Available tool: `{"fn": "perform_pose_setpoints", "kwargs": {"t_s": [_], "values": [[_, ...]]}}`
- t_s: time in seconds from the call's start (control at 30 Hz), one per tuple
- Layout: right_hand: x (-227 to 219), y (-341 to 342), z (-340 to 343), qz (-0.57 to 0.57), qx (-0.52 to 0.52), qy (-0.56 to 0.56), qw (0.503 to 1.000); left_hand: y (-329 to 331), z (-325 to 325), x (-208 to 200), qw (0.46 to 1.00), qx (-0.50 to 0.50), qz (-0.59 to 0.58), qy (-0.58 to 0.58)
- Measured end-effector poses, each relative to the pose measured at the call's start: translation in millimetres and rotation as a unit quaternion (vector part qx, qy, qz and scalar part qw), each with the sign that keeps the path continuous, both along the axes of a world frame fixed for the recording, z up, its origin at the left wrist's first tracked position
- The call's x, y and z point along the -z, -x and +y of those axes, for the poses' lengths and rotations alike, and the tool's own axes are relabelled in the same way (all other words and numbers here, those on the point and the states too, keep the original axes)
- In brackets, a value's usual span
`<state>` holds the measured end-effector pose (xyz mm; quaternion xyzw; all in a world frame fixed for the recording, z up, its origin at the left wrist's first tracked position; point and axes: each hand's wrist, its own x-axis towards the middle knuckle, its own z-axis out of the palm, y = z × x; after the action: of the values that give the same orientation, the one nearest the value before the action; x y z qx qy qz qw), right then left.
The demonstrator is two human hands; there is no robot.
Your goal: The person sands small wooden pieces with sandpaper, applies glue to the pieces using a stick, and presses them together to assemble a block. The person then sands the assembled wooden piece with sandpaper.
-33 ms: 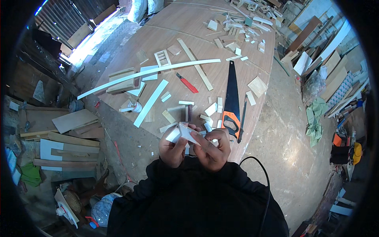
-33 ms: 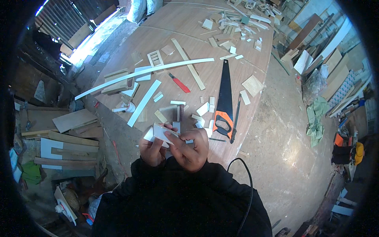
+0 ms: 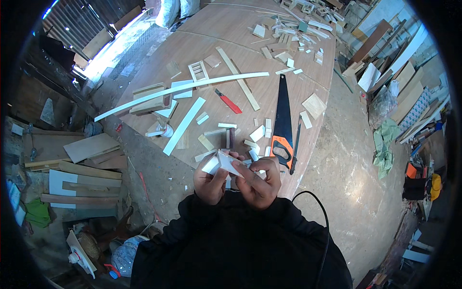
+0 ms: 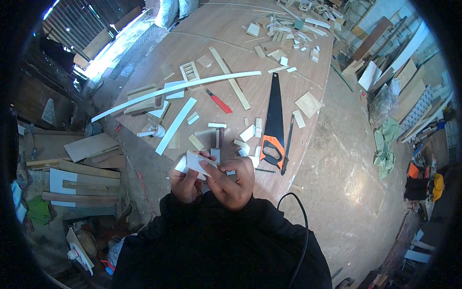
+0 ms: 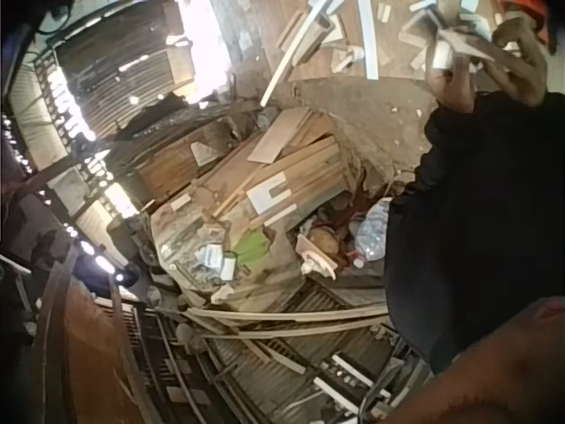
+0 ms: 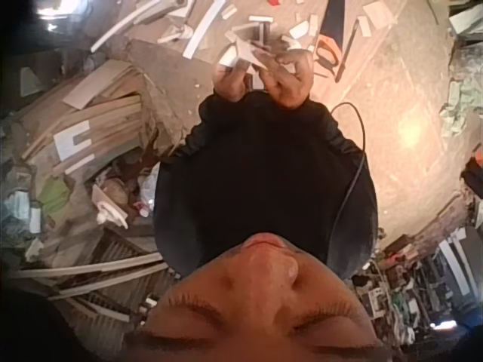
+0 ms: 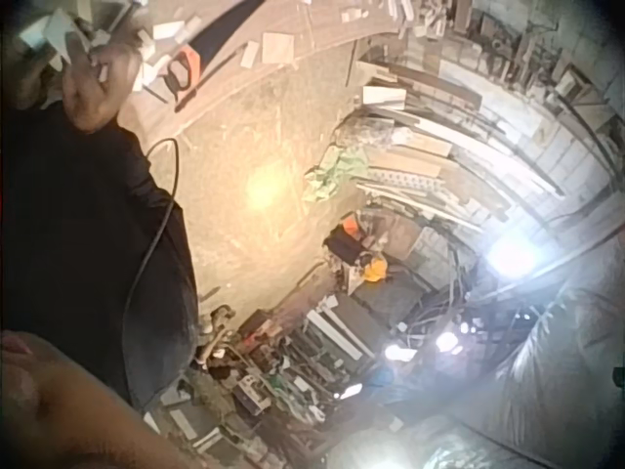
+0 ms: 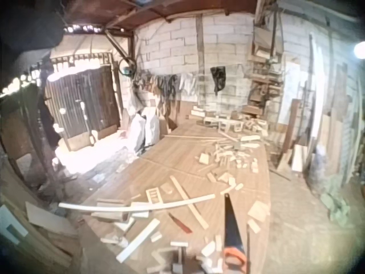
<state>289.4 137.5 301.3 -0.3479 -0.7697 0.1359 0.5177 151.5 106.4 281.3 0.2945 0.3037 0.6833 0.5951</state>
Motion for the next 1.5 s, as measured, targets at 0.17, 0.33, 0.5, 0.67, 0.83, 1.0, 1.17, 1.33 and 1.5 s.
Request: {"fn": "perform_pose_setpoints", "kwargs": {"t_s": [0.17, 0.33, 0.5, 0.67, 0.83, 1.0, 1.17, 1.33, 1.5], "values": [[-4, 2, 2, -0.011, -0.007, -0.01, 1.0, 6, 2, 11, 1.0, -0.001, -0.023, -0.015], [-8, 1, -5, -0.037, -0.011, -0.026, 0.999, 10, 0, 15, 0.997, 0.021, -0.064, -0.038], [-16, -1, -8, -0.036, -0.033, -0.03, 0.998, 18, -1, 15, 0.994, 0.062, -0.035, -0.078], [-15, 4, -12, 0.019, -0.026, -0.058, 0.998, 22, 3, 1, 0.973, 0.052, 0.053, -0.218], [-16, 12, -11, 0.103, 0.01, -0.121, 0.987, 21, -1, -4, 0.967, 0.07, 0.03, -0.243], [-13, 10, -12, 0.09, 0.01, -0.101, 0.991, 21, 0, -2, 0.967, 0.067, 0.018, -0.244], [-13, 9, -10, 0.074, 0.006, -0.103, 0.992, 22, 0, 6, 0.97, 0.059, 0.03, -0.233], [-17, 7, -9, 0.064, 0.004, -0.1, 0.993, 20, 1, 9, 0.972, 0.071, 0.005, -0.222], [-17, 7, -9, 0.059, 0.006, -0.095, 0.994, 21, -1, 13, 0.974, 0.085, -0.034, -0.208]]}}
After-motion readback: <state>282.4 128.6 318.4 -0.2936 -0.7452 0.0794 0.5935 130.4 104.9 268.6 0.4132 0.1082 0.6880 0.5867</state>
